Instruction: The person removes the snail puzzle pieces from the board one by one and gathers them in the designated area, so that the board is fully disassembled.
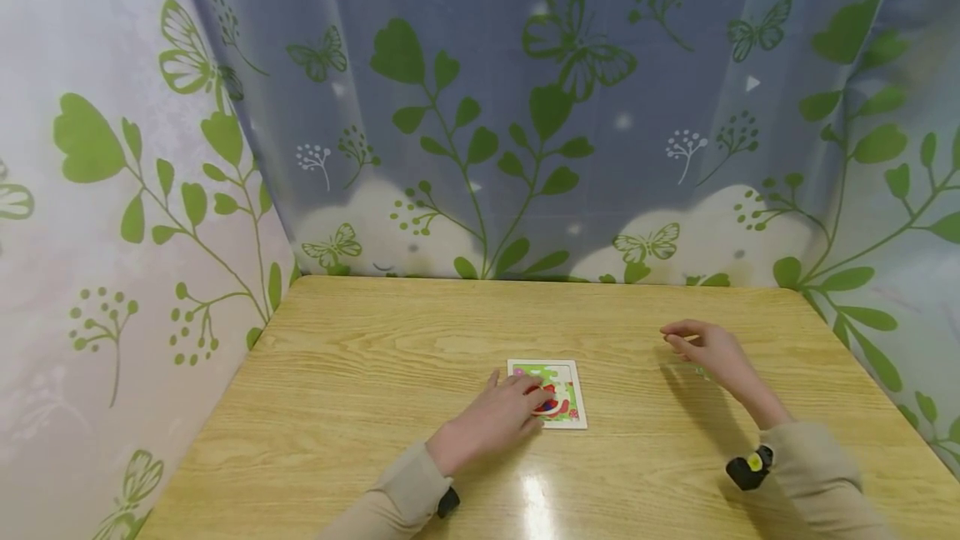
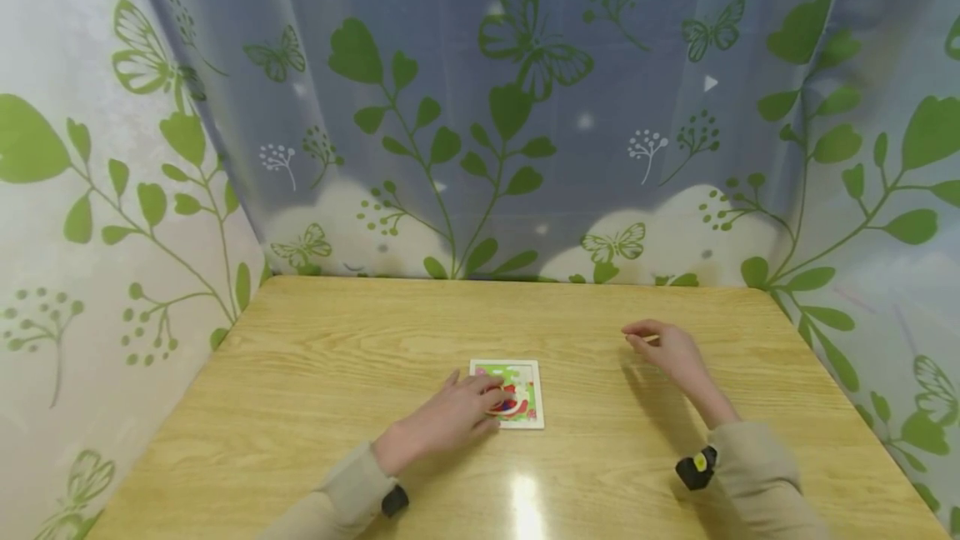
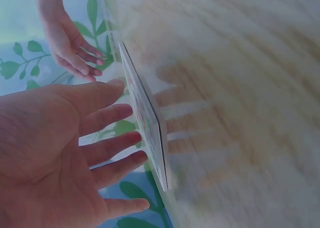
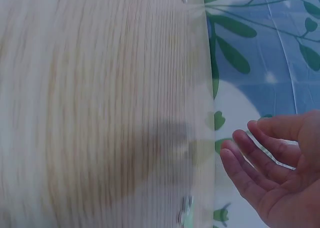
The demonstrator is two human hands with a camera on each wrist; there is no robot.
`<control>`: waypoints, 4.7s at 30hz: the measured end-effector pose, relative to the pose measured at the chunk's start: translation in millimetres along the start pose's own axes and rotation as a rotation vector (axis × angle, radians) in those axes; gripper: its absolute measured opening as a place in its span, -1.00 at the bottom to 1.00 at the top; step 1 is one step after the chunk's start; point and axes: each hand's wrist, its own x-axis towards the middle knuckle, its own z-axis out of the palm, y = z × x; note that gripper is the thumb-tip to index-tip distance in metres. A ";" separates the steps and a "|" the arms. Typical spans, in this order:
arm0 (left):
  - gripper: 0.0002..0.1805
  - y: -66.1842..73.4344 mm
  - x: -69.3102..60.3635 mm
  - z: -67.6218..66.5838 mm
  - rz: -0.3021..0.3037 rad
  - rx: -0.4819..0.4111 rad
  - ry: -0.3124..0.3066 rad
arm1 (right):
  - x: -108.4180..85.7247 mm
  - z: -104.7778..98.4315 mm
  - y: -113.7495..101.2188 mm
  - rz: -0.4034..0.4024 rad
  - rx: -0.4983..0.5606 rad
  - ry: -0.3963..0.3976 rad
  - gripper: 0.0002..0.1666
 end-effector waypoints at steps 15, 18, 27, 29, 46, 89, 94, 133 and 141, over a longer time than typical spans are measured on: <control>-0.40 -2.6 -23.3 -8.0 -0.071 -0.049 -0.074 | 10.9 46.5 -47.0 -0.081 0.084 -0.054 -0.61; -0.38 -2.0 -25.4 -7.6 -0.075 -0.058 -0.086 | 14.8 57.5 -56.4 -0.091 0.091 -0.069 -0.61; -0.36 -1.5 -21.5 -2.7 -0.088 -0.042 -0.085 | 19.1 84.2 -76.9 -0.153 0.086 -0.093 -0.65; -0.36 -1.2 -21.1 -1.9 -0.089 -0.034 -0.088 | 18.8 88.4 -80.0 -0.146 0.085 -0.099 -0.66; -0.43 -0.1 -19.6 -2.8 -0.108 -0.064 -0.103 | 18.5 107.4 -94.8 -0.059 0.058 -0.180 -0.67; -0.44 2.4 -18.1 -3.7 -0.125 -0.071 -0.085 | 29.7 123.3 -104.7 0.001 0.044 -0.134 -0.86; -0.44 1.3 -18.0 -2.9 -0.120 -0.067 -0.086 | 31.7 123.8 -105.0 0.012 0.038 -0.142 -0.89; -0.46 -0.1 -17.4 -2.4 -0.118 -0.086 -0.084 | 16.5 89.6 -74.9 0.039 0.334 -0.049 -0.72; -0.47 0.5 -18.7 -2.4 -0.117 -0.092 -0.081 | 9.8 71.4 -60.5 0.056 0.308 -0.032 -0.68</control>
